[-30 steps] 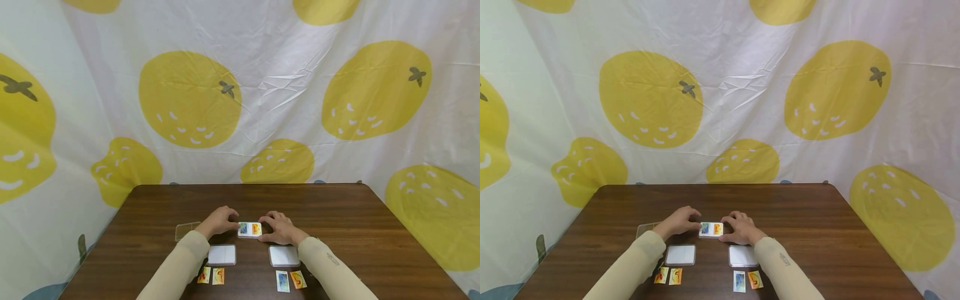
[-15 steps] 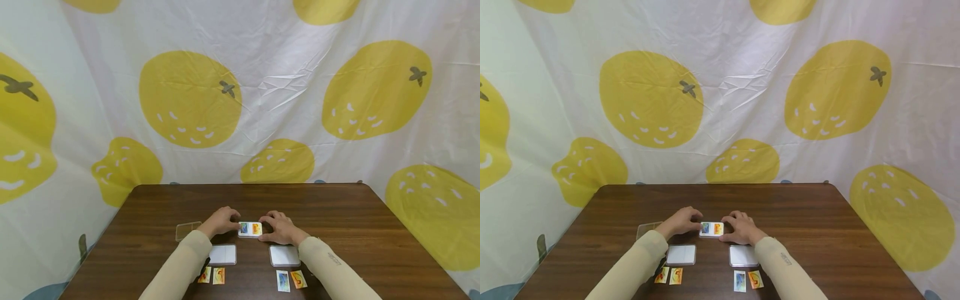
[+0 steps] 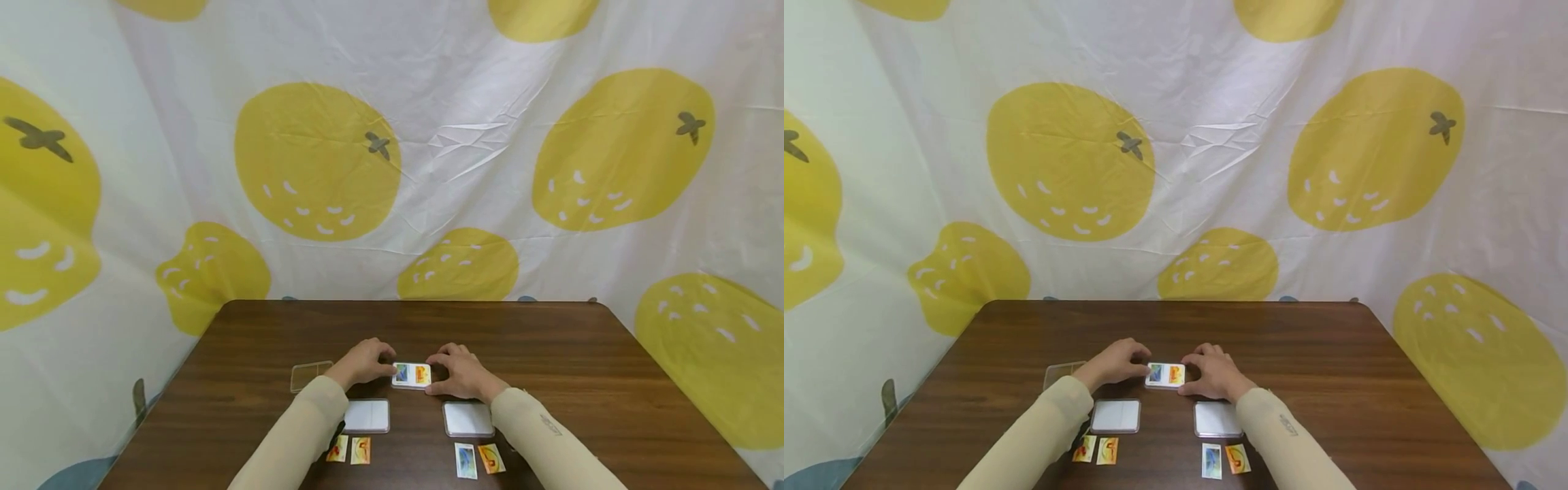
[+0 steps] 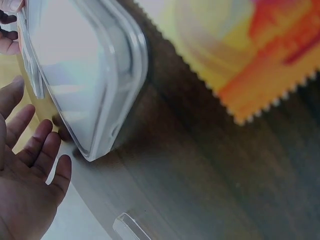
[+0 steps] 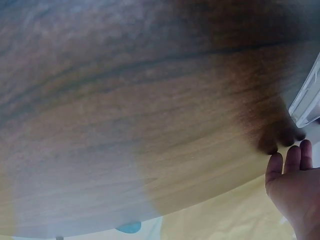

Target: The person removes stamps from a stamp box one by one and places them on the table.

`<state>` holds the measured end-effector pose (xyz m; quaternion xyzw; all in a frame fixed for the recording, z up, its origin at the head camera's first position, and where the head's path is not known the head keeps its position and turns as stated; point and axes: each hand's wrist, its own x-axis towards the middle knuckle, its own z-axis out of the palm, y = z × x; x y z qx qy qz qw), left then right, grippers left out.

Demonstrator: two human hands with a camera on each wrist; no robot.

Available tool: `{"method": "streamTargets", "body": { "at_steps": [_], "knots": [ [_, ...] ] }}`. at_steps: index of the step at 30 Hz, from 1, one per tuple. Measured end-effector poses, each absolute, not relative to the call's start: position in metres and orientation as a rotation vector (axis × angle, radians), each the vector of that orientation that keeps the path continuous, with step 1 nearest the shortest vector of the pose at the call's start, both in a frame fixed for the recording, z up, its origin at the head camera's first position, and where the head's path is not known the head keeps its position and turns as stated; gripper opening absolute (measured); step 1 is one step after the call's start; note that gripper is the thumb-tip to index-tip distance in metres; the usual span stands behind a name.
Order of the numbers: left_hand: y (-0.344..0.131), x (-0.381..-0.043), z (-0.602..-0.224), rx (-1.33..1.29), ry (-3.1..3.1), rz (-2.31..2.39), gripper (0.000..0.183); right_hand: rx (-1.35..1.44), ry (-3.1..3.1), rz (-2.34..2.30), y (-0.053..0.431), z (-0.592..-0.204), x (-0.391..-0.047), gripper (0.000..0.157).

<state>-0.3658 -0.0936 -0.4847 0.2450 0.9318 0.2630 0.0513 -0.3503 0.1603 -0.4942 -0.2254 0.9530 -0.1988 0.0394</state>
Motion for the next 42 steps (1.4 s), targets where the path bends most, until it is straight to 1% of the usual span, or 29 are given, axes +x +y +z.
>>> {"method": "streamTargets", "body": {
  "at_steps": [23, 33, 42],
  "knots": [
    [-0.0892, -0.3641, -0.4807, 0.762, 2.836, 0.785, 0.034, -0.700, 2.928, -0.672, 0.1625, -0.4960, -0.3528, 0.060],
    [-0.0878, -0.3642, -0.4800, 0.696, 2.824, 0.786, 0.036, -0.708, 2.926, -0.669, 0.1629, -0.4986, -0.3531, 0.059],
    [-0.0869, -0.3663, -0.4822, 0.696, 2.842, 0.776, 0.036, -0.692, 2.917, -0.681, 0.1628, -0.4983, -0.3515, 0.059]
  ]
}}
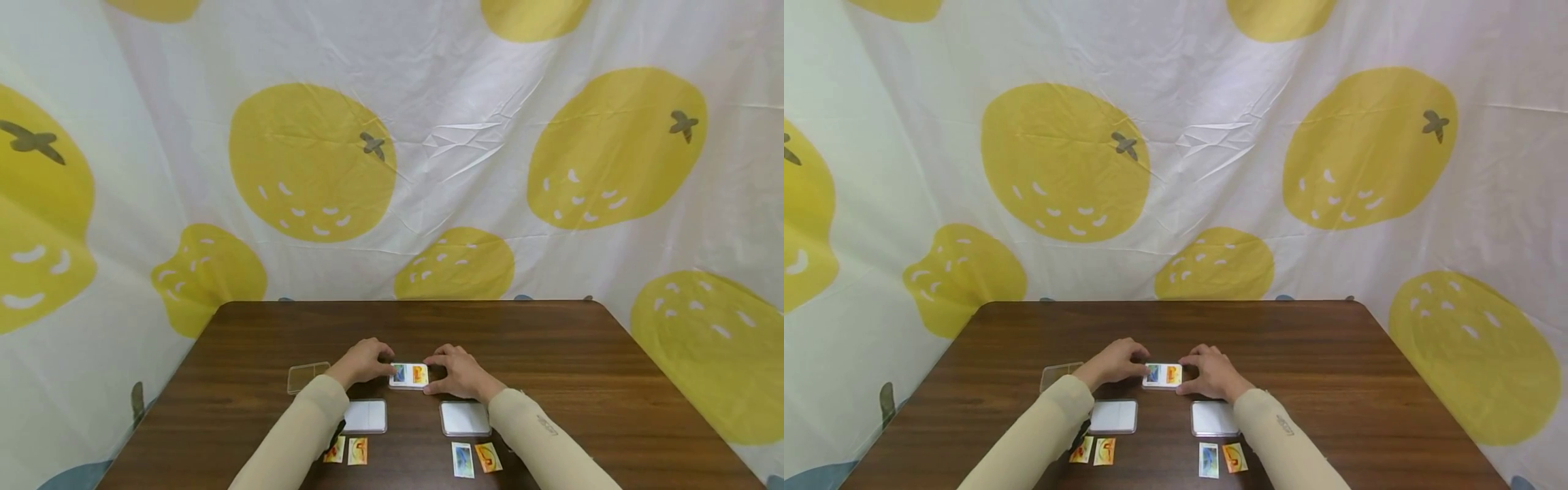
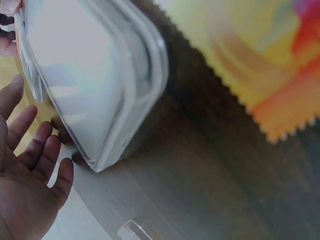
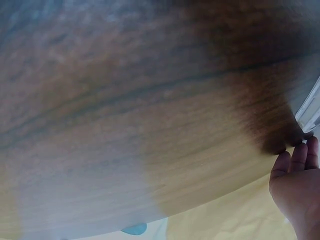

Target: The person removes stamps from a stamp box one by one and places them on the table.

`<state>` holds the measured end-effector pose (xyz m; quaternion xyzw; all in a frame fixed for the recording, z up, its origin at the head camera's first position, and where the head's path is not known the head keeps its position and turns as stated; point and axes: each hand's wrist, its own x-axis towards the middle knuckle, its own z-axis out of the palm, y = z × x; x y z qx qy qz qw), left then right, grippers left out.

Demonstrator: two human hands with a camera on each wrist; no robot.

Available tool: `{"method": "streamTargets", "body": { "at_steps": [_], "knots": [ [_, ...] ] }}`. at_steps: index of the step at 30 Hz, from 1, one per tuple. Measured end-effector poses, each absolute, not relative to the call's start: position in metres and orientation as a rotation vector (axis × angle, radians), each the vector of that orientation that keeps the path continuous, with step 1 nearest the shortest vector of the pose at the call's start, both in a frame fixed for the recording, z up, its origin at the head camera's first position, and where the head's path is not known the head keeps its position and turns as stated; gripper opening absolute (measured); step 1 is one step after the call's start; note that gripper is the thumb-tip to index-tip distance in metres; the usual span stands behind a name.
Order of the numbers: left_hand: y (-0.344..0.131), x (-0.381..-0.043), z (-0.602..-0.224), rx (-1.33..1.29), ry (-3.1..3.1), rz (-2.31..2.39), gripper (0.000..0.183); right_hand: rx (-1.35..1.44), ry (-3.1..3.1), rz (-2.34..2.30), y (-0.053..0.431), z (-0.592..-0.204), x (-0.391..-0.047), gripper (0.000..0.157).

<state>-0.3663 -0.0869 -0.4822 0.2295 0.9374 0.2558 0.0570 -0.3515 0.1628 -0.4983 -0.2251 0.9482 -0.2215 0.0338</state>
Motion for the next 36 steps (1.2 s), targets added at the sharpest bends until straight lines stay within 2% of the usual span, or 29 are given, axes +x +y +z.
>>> {"method": "streamTargets", "body": {
  "at_steps": [36],
  "knots": [
    [-0.0852, -0.3702, -0.4913, 0.709, 2.931, 0.782, 0.017, -0.698, 2.908, -0.699, 0.1631, -0.4978, -0.3497, 0.059]
  ]
}}
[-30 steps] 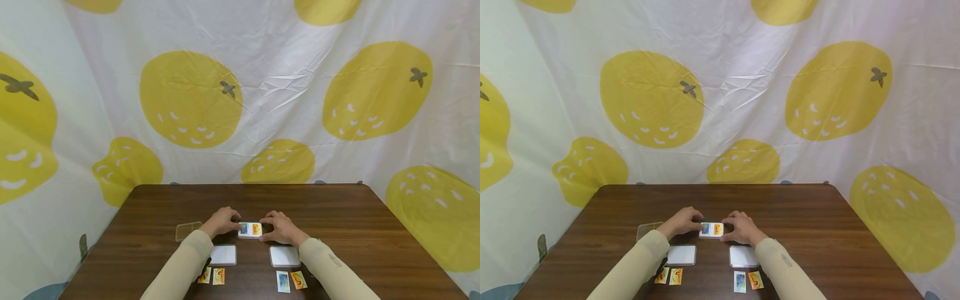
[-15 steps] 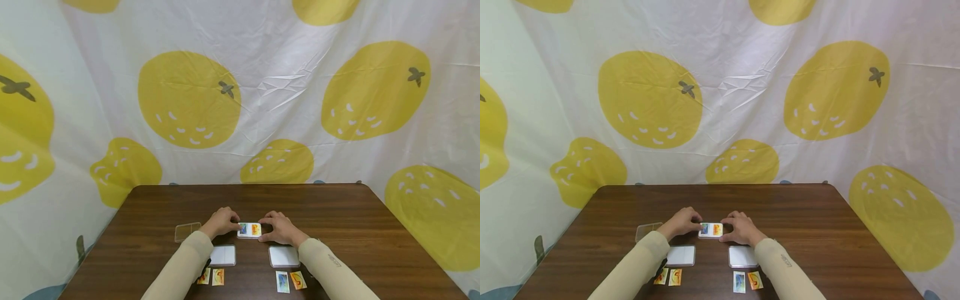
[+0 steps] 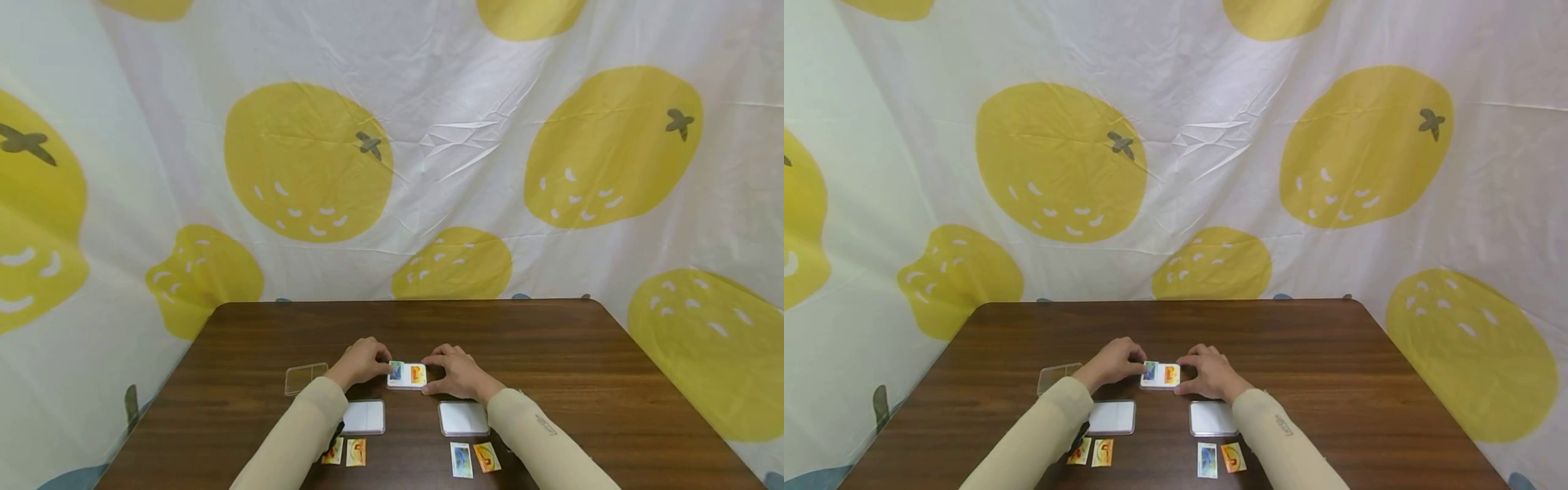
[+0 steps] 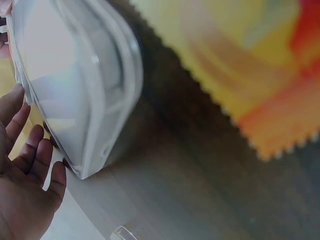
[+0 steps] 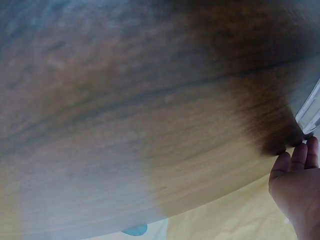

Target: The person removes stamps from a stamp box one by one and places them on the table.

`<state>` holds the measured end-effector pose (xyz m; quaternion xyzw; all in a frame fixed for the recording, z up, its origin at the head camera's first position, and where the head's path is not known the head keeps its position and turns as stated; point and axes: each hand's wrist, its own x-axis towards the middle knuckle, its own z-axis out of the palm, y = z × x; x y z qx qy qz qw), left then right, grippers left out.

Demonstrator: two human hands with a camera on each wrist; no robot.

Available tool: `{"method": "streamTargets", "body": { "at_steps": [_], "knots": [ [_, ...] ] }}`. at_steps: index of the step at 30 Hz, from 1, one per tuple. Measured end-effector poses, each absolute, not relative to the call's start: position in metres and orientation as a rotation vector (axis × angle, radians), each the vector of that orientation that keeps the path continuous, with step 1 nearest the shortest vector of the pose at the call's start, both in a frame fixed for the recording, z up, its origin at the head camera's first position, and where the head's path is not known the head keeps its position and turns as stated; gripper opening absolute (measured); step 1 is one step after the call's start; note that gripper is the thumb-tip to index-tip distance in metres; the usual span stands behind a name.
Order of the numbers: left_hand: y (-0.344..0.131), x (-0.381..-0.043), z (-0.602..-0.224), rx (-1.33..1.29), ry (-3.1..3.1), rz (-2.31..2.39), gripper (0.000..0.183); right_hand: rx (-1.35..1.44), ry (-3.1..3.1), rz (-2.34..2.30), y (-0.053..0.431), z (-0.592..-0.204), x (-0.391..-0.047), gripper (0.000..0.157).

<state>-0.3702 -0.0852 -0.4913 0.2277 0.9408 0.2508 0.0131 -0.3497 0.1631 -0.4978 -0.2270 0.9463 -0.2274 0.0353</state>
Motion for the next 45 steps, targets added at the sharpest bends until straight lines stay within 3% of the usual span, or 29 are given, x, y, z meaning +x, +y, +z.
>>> {"method": "streamTargets", "body": {
  "at_steps": [9, 29, 45],
  "knots": [
    [-0.086, -0.372, -0.488, 0.676, 2.867, 0.972, 0.006, -0.703, 2.916, -0.701, 0.163, -0.497, -0.349, 0.059],
    [-0.105, -0.374, -0.475, 0.576, 2.608, 1.311, 0.009, -0.704, 2.901, -0.706, 0.165, -0.497, -0.350, 0.059],
    [-0.139, -0.376, -0.460, 0.500, 2.576, 1.088, 0.010, -0.687, 2.904, -0.711, 0.164, -0.500, -0.351, 0.056]
  ]
}}
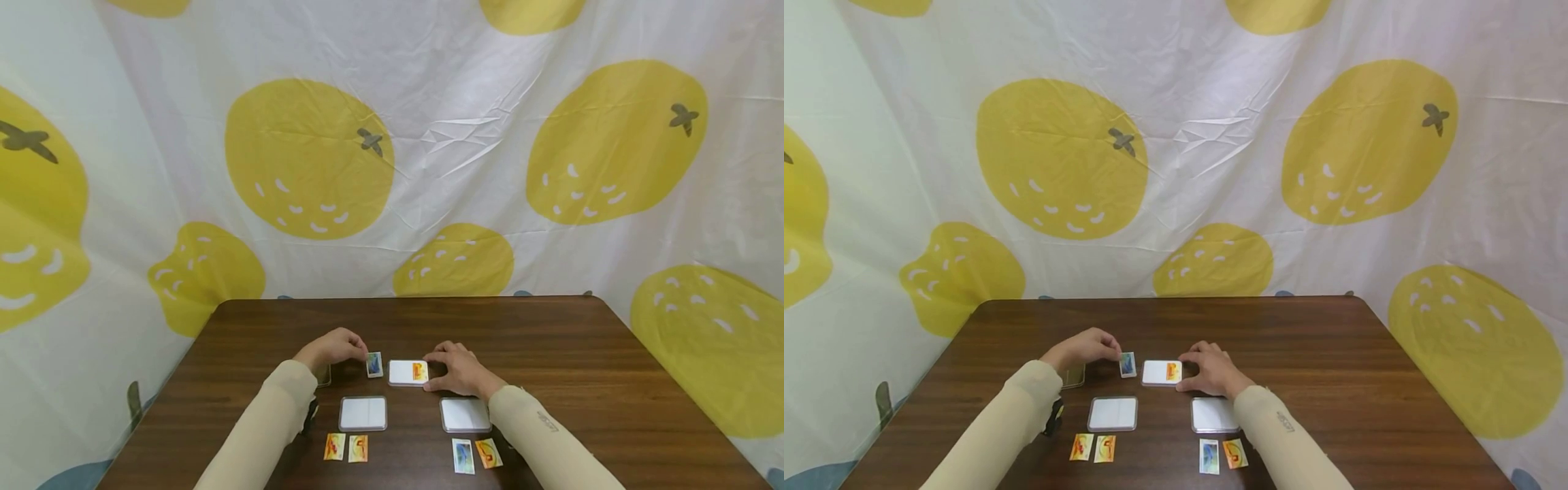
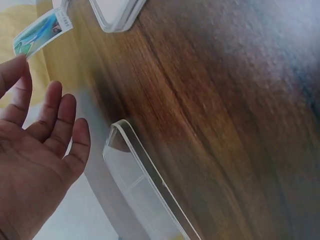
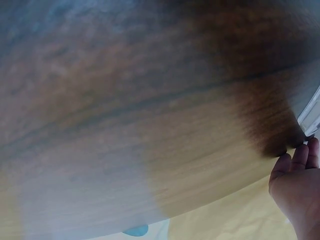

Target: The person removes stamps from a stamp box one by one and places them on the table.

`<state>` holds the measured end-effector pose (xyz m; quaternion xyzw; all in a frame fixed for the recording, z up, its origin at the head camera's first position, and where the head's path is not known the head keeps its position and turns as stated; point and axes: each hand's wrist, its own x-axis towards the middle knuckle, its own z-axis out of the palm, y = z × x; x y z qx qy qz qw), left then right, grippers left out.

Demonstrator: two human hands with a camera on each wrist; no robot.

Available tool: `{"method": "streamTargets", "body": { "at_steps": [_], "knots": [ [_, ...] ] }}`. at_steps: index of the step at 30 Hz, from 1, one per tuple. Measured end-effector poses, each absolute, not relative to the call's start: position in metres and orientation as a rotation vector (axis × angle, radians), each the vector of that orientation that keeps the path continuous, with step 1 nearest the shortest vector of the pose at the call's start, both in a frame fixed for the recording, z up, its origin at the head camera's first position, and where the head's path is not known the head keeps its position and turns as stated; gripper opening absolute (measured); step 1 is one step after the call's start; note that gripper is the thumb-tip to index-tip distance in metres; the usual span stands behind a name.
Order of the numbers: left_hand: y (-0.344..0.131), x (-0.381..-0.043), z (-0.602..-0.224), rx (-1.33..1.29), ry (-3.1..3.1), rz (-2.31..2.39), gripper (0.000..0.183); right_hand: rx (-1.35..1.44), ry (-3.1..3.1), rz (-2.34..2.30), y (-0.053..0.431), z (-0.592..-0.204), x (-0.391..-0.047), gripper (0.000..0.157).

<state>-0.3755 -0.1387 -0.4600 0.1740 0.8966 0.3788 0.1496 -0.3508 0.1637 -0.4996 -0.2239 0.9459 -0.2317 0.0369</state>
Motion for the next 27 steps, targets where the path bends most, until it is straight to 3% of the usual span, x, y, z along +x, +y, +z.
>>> {"method": "streamTargets", "body": {
  "at_steps": [27],
  "knots": [
    [-0.132, -0.374, -0.479, 0.547, 2.855, 0.876, 0.010, -0.671, 2.898, -0.735, 0.164, -0.498, -0.350, 0.056]
  ]
}}
